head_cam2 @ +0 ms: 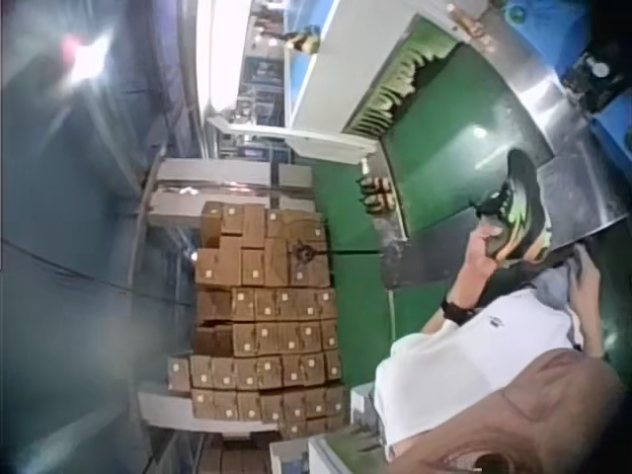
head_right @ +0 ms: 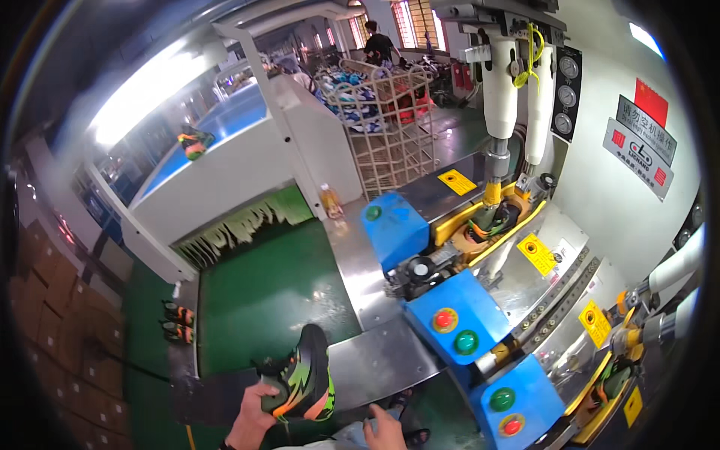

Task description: The worker is operating lasting machines and conveyor systems to shape and set shoe uppers onto lasts.

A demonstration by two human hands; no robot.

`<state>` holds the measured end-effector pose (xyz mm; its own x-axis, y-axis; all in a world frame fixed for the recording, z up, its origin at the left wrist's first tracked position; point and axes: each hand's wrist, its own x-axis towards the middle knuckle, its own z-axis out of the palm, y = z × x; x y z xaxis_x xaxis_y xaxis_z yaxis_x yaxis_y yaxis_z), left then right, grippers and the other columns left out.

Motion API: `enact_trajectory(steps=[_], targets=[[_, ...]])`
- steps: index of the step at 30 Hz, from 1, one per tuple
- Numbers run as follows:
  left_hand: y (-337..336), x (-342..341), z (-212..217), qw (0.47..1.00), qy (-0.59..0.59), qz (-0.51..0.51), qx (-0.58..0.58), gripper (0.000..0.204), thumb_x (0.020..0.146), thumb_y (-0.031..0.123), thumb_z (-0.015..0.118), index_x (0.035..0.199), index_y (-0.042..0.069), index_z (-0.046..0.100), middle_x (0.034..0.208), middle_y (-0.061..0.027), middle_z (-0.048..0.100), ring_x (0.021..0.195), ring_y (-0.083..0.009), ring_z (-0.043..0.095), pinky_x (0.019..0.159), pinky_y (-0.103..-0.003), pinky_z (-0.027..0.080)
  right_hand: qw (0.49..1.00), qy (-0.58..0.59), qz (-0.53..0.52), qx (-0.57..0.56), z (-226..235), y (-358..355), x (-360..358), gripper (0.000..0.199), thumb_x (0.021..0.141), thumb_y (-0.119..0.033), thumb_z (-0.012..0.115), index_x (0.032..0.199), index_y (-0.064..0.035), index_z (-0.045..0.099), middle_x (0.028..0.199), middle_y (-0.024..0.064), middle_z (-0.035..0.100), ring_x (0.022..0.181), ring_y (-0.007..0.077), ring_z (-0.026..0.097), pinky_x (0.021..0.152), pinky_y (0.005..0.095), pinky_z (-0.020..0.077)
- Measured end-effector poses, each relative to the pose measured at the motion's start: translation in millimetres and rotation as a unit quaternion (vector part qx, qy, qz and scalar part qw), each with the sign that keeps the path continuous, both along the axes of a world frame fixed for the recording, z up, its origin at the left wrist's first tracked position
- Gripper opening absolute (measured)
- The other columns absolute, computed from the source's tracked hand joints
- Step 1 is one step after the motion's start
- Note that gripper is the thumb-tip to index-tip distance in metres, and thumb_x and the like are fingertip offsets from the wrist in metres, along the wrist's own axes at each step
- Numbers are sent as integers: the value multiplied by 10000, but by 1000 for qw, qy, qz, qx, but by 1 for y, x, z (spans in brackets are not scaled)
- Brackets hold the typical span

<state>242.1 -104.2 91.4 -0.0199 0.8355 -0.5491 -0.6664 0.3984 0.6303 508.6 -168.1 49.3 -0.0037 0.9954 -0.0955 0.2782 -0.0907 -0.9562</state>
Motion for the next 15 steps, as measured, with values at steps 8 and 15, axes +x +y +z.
enact_trajectory(steps=[8,15], targets=[[-64,-153,-58,919,110,338,-168,393,582,-46,577,973,-19,561,912,-147,596,820,-344,613,747,-427,517,976,-161,136,57,18,16,-11,332,882,-124,600,1180,18,582,1076,207,664,988,330,655,835,356,511],[-131,-317,-85,807,161,558,-105,477,556,-78,555,1026,2,541,880,-96,578,771,-283,610,705,-373,521,963,-253,92,9,-13,67,-115,303,896,-142,613,1113,69,607,948,181,677,879,235,639,788,356,496]])
